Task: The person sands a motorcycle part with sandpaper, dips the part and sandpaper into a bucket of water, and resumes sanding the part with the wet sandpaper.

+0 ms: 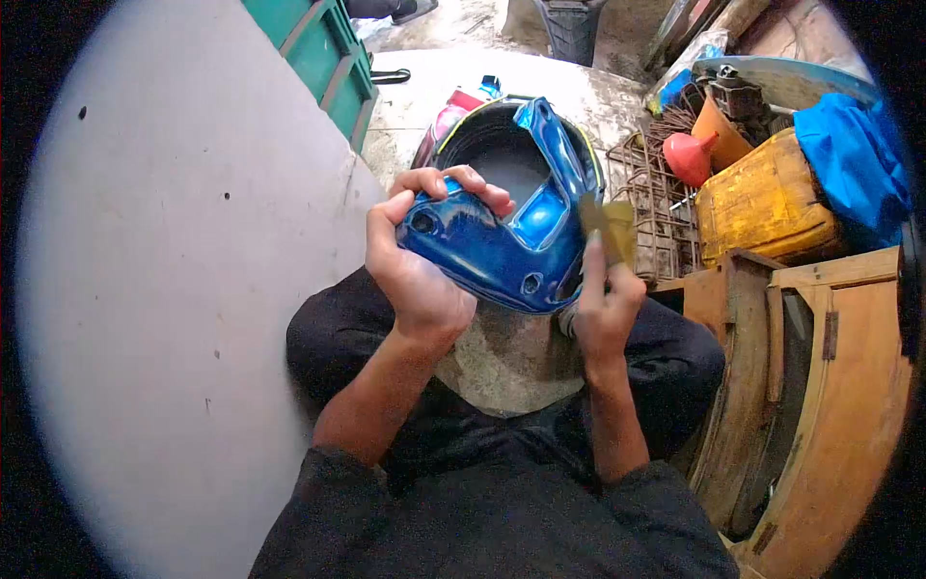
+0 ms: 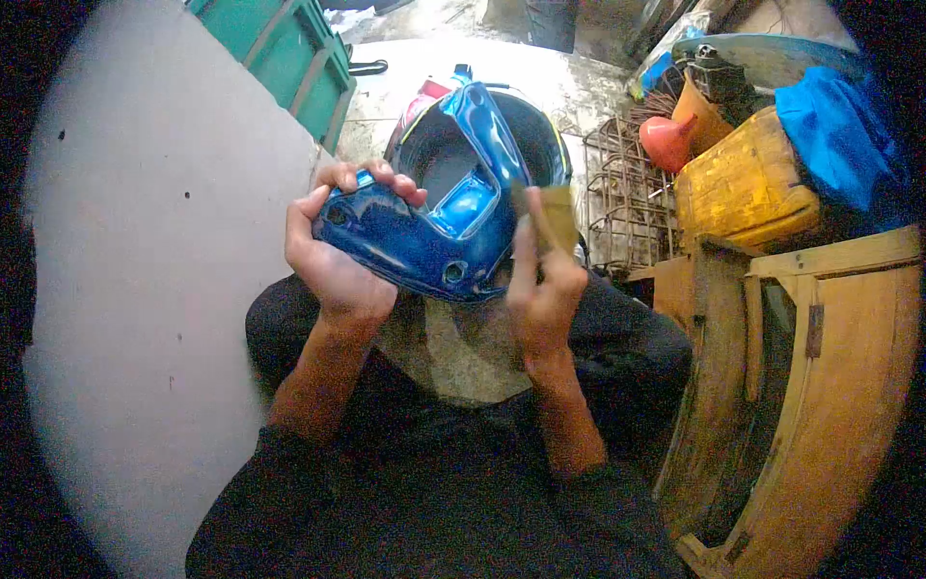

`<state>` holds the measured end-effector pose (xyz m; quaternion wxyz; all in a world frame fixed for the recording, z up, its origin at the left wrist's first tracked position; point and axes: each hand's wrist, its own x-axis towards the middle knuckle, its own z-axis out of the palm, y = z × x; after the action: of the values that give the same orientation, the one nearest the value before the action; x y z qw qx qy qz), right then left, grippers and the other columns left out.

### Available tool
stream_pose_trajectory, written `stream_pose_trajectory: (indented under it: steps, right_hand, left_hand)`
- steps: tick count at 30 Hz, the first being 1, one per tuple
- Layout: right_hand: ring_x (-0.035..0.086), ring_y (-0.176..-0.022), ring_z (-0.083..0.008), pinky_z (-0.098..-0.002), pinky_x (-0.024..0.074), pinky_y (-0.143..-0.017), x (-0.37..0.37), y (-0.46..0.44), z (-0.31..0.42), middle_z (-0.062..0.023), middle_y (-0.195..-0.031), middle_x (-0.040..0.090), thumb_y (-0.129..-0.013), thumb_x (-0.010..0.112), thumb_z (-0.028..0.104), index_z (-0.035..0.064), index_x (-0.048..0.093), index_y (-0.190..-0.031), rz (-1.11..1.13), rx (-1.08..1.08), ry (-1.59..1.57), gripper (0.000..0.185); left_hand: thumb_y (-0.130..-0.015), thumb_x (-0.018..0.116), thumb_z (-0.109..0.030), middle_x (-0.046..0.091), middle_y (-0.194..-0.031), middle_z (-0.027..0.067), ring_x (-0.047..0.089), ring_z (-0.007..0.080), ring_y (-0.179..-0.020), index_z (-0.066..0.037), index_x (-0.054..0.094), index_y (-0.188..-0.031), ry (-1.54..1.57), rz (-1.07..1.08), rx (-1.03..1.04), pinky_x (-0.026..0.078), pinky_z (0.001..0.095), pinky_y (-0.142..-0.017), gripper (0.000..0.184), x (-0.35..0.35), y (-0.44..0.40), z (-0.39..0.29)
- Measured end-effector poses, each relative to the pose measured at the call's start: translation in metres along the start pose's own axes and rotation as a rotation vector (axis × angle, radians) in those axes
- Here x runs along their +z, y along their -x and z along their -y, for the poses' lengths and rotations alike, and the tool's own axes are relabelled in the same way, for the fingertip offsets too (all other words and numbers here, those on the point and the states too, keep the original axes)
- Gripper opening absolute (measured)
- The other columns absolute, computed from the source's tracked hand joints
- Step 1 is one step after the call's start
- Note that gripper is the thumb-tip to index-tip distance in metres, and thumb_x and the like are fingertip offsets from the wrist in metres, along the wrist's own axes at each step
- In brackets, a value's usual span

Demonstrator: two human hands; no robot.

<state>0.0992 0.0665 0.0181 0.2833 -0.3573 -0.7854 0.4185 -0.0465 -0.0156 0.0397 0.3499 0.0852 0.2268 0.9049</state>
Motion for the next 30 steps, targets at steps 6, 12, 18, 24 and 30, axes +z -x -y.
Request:
stream_pose_trajectory:
  steps: [6,12,18,24,30]
  right_hand:
    - [0.064,-0.118,-0.0260,-0.0473,0.0222,-0.118,0.017,0.018,-0.018,-0.0180,-0.119,0.068,-0.090,0.053,0.003,0.0041,0.066,-0.124,0.049,-0.649,0.138,0.036]
    - [0.065,-0.114,-0.0255,-0.0425,0.0350,-0.110,0.009,0.021,-0.008,-0.0179,-0.121,0.068,-0.092,0.054,0.000,0.0013,0.066,-0.124,0.075,-0.613,0.130,0.034]
    - [0.063,-0.116,-0.0253,-0.0385,0.0444,-0.102,0.015,0.016,-0.009,-0.0195,-0.127,0.064,-0.095,0.053,0.001,-0.0005,0.062,-0.129,0.054,-0.521,0.006,0.035]
    - [0.057,-0.126,-0.0306,-0.0386,0.0437,-0.105,0.017,0.009,-0.005,-0.0189,-0.128,0.063,-0.090,0.058,0.001,0.0045,0.061,-0.131,-0.033,0.158,-0.224,0.041]
    - [0.065,-0.114,-0.0291,-0.0354,0.0509,-0.096,0.022,0.009,-0.008,-0.0196,-0.127,0.063,-0.091,0.058,0.001,0.0020,0.062,-0.128,0.035,0.053,-0.294,0.037]
  left_hand:
    - [-0.092,0.034,-0.027,0.057,-0.096,0.0174,0.063,0.0330,-0.089,-0.006,0.048,-0.093,-0.006,0.082,0.056,0.051,0.0463,-0.086,0.026,-0.001,-0.003,0.003]
    - [-0.092,0.033,-0.026,0.057,-0.097,0.0183,0.063,0.0332,-0.090,-0.005,0.047,-0.096,-0.082,0.132,0.064,0.052,0.0458,-0.086,0.026,-0.001,-0.001,0.008]
    - [-0.092,0.038,-0.031,0.056,-0.098,0.0151,0.062,0.0320,-0.094,-0.008,0.050,-0.094,-0.145,0.125,0.060,0.049,0.0496,-0.090,0.026,-0.006,0.002,0.013]
    - [-0.092,0.038,-0.030,0.057,-0.099,0.0127,0.062,0.0308,-0.093,-0.009,0.050,-0.095,-0.099,0.020,0.010,0.048,0.0465,-0.092,0.024,-0.005,0.003,0.019]
    - [-0.093,0.040,-0.031,0.060,-0.097,0.0122,0.062,0.0312,-0.093,-0.009,0.053,-0.097,-0.069,-0.069,-0.052,0.048,0.0458,-0.091,0.025,-0.011,0.003,0.025]
